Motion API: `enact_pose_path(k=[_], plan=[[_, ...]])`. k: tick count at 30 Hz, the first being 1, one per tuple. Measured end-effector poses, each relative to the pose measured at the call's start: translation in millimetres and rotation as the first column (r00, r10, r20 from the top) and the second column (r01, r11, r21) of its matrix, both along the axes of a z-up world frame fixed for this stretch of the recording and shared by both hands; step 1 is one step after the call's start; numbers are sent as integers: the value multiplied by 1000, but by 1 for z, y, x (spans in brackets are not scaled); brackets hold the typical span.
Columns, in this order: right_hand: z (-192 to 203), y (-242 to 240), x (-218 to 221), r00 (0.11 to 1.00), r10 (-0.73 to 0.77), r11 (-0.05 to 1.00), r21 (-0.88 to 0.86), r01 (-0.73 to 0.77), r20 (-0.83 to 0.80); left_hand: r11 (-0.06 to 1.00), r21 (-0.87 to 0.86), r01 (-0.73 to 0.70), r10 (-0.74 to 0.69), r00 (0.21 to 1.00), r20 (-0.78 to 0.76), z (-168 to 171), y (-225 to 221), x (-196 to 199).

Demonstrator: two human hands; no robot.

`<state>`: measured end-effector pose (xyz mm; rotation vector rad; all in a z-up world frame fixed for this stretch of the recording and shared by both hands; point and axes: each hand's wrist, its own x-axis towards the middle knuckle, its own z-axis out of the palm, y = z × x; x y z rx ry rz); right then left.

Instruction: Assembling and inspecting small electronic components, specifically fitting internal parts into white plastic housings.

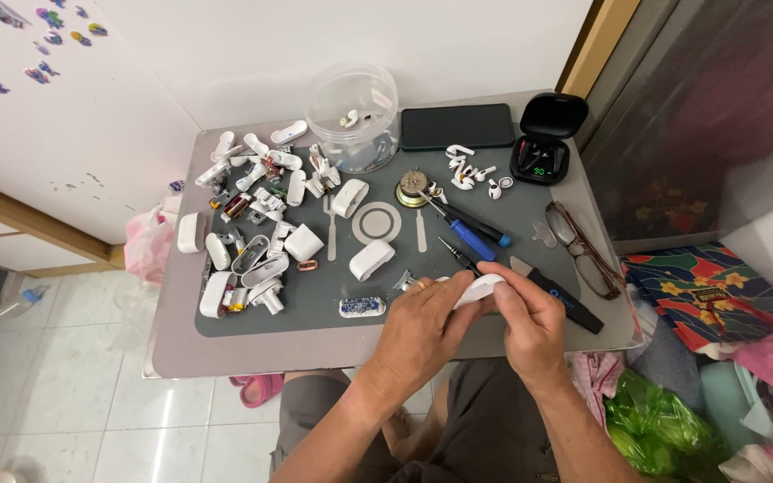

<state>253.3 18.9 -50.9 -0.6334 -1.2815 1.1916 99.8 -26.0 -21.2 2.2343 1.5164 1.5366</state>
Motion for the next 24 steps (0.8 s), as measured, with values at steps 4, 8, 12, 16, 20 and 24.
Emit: enact_pose_path(k=[4,8,12,16,20,24], plan=[[-10,1,0,997,-26,998,-64,21,-74,999,-26,-46,47,999,12,5,-5,8],[-12,1,0,995,-88,995,-46,86,-52,994,-26,-105,104,994,-24,7,-10,13],[-21,5,1,985,-164,986,28,163,42,986,-61,-154,148,985,-88,11,-16,16],[-26,0,13,984,-73,976,-191,105,164,959,-254,-129,120,992,-49,0,-29,21],[-31,6,20,976,63,953,-302,3,208,953,-198,-228,195,965,-174,-8,-34,16],[-28,7,15,968,64,956,-293,10,243,949,-179,-260,226,956,-189,-29,-34,16]])
